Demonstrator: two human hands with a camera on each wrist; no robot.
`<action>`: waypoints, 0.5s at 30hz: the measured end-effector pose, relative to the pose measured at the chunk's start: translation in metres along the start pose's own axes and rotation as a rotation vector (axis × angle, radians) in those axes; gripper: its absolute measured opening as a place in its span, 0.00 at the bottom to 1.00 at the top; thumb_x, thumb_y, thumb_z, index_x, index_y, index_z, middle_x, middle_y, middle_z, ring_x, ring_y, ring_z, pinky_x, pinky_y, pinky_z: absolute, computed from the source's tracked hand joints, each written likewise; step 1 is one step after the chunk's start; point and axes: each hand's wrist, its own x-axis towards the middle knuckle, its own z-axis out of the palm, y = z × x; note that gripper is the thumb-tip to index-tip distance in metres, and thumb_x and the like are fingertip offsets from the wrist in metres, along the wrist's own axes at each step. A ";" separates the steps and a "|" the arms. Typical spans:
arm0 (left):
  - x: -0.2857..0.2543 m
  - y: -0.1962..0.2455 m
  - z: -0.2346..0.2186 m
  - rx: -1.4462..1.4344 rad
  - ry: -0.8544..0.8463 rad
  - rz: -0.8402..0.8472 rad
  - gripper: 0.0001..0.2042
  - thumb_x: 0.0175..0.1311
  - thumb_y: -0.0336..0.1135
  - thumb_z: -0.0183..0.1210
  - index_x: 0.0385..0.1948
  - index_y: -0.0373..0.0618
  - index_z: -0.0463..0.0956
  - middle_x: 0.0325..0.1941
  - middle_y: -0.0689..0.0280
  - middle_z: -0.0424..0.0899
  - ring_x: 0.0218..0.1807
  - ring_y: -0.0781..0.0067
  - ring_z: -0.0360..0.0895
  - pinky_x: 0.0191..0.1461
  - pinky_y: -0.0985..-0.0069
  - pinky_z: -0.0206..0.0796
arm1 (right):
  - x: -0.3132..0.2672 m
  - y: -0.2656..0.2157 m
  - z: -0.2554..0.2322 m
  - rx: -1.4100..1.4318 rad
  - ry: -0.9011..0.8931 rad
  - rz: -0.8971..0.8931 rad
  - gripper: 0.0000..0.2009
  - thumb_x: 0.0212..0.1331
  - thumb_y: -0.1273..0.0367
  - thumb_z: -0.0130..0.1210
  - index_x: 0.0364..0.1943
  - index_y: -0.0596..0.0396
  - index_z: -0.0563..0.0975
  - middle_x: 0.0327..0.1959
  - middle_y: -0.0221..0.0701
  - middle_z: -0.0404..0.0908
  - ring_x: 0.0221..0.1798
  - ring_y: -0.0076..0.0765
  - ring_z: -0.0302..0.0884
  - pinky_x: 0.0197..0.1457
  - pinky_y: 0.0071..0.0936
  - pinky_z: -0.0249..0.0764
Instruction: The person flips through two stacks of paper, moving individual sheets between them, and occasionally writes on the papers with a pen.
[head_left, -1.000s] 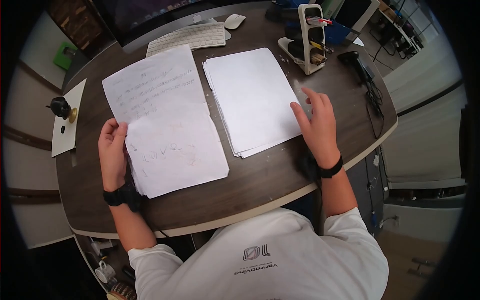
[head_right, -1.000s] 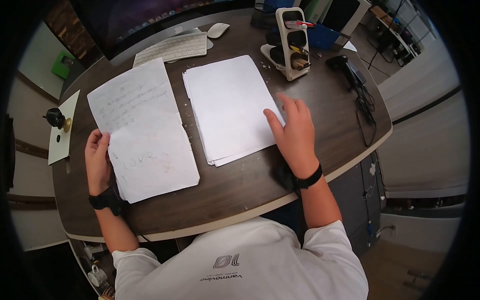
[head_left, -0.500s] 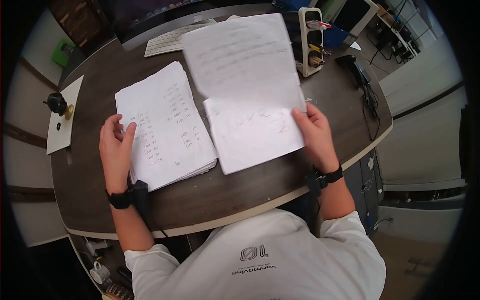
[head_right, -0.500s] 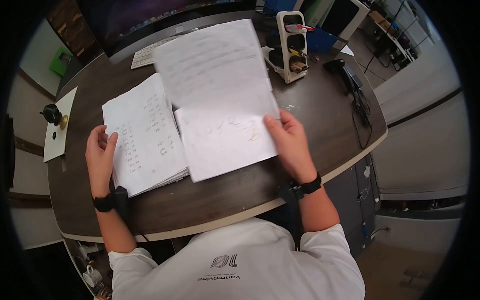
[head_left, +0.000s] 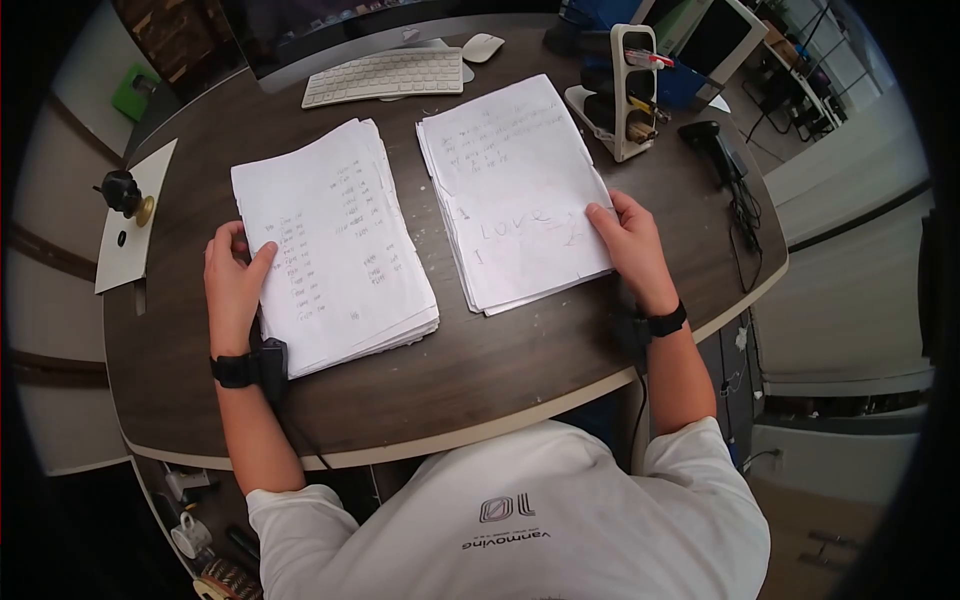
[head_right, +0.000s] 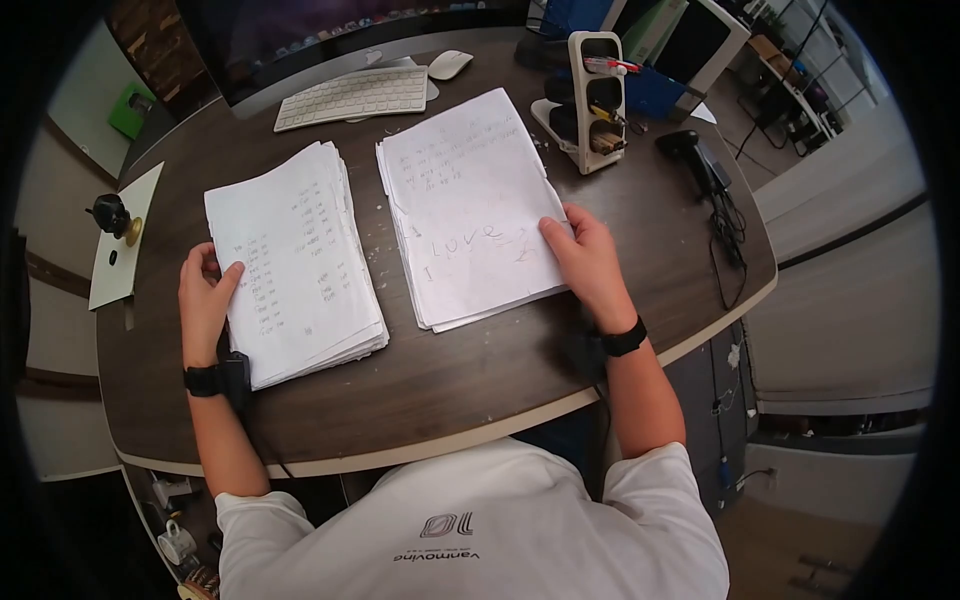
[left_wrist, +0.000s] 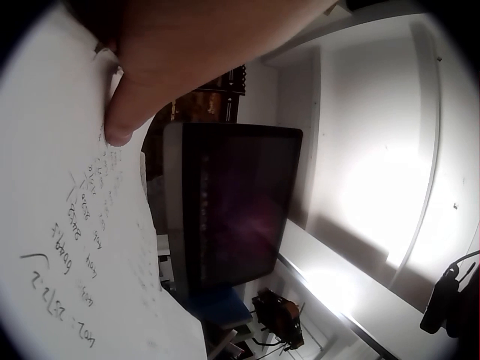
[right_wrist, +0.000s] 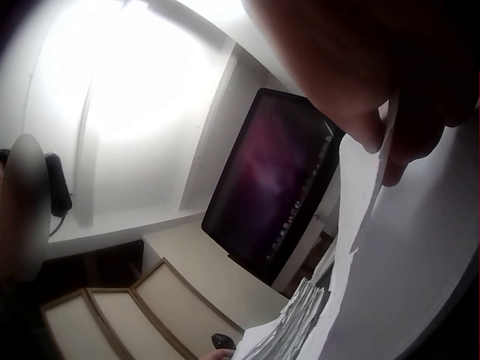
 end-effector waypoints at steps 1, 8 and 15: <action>0.001 0.001 -0.003 -0.005 -0.004 -0.008 0.20 0.65 0.37 0.72 0.54 0.37 0.79 0.41 0.64 0.78 0.39 0.74 0.74 0.45 0.70 0.73 | 0.000 0.003 0.002 -0.102 0.027 -0.057 0.20 0.73 0.66 0.63 0.61 0.68 0.80 0.44 0.33 0.89 0.42 0.23 0.84 0.48 0.26 0.80; 0.009 -0.010 -0.015 -0.412 -0.089 -0.179 0.10 0.77 0.35 0.63 0.49 0.37 0.80 0.32 0.74 0.80 0.32 0.83 0.72 0.42 0.80 0.70 | -0.018 -0.015 0.017 -0.578 0.207 -0.252 0.23 0.68 0.65 0.67 0.62 0.64 0.80 0.43 0.42 0.88 0.42 0.40 0.85 0.49 0.33 0.80; 0.001 0.028 -0.021 -0.992 -0.105 -0.172 0.13 0.80 0.35 0.61 0.57 0.38 0.74 0.46 0.68 0.85 0.45 0.82 0.82 0.51 0.81 0.75 | -0.076 -0.069 0.048 -0.213 -0.260 -0.324 0.25 0.66 0.63 0.71 0.65 0.56 0.80 0.50 0.38 0.86 0.43 0.34 0.81 0.45 0.30 0.79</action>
